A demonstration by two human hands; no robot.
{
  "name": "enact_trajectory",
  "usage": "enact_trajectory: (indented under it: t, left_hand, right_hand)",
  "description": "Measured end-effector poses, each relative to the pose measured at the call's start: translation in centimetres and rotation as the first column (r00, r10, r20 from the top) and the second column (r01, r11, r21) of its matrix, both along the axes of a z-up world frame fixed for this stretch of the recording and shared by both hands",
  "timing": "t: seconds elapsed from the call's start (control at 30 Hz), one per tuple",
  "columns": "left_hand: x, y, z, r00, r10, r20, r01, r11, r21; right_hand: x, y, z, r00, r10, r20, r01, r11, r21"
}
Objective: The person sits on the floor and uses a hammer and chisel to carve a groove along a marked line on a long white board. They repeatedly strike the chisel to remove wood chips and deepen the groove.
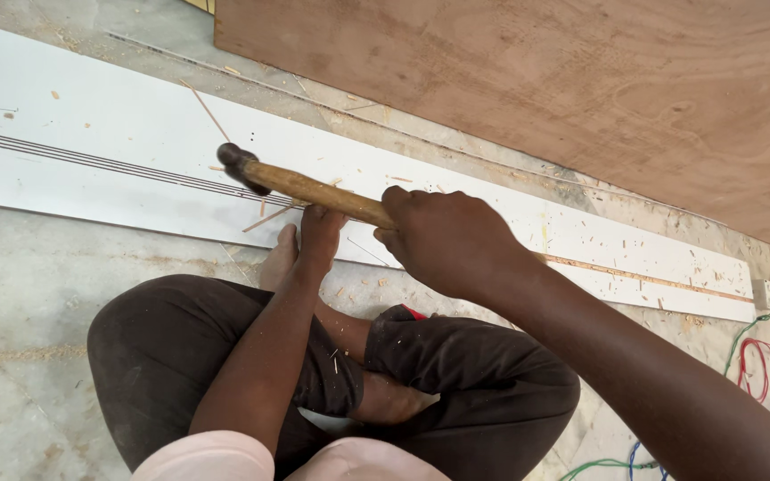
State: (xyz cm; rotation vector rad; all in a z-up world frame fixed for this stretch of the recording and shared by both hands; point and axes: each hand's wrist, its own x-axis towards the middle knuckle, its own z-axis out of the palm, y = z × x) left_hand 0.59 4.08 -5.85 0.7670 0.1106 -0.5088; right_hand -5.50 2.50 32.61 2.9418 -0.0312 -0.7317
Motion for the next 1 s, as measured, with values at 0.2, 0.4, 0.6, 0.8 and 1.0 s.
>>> enact_trajectory:
  t: [0.2, 0.4, 0.6, 0.8, 1.0]
  left_hand:
    - [0.0, 0.1, -0.2, 0.999, 0.01, -0.037, -0.011, 1.0, -0.003]
    - [0.3, -0.1, -1.2, 0.995, -0.074, -0.066, 0.075, 0.997, 0.013]
    - [-0.4, -1.7, -0.3, 0.99, -0.126, -0.061, 0.129, 0.99, 0.049]
    - [0.6, 0.1, 3.9, 0.977, -0.079, 0.198, -0.008, 0.916, 0.402]
    - [1.0, 1.1, 5.8, 0.951, -0.11, 0.29, -0.059, 0.853, 0.518]
  right_hand:
    - [2.0, 0.5, 0.7, 0.996, -0.018, -0.089, 0.009, 0.994, -0.107]
    - [1.7, 0.7, -0.4, 0.995, -0.022, -0.096, 0.017, 0.998, -0.056]
    - [1.8, -0.4, 0.1, 0.989, -0.034, -0.147, 0.018, 0.994, -0.112]
    - [1.6, 0.1, 2.4, 0.995, -0.095, 0.015, 0.095, 0.995, -0.001]
    - [1.1, -0.1, 3.2, 0.993, -0.115, 0.023, 0.115, 0.993, 0.006]
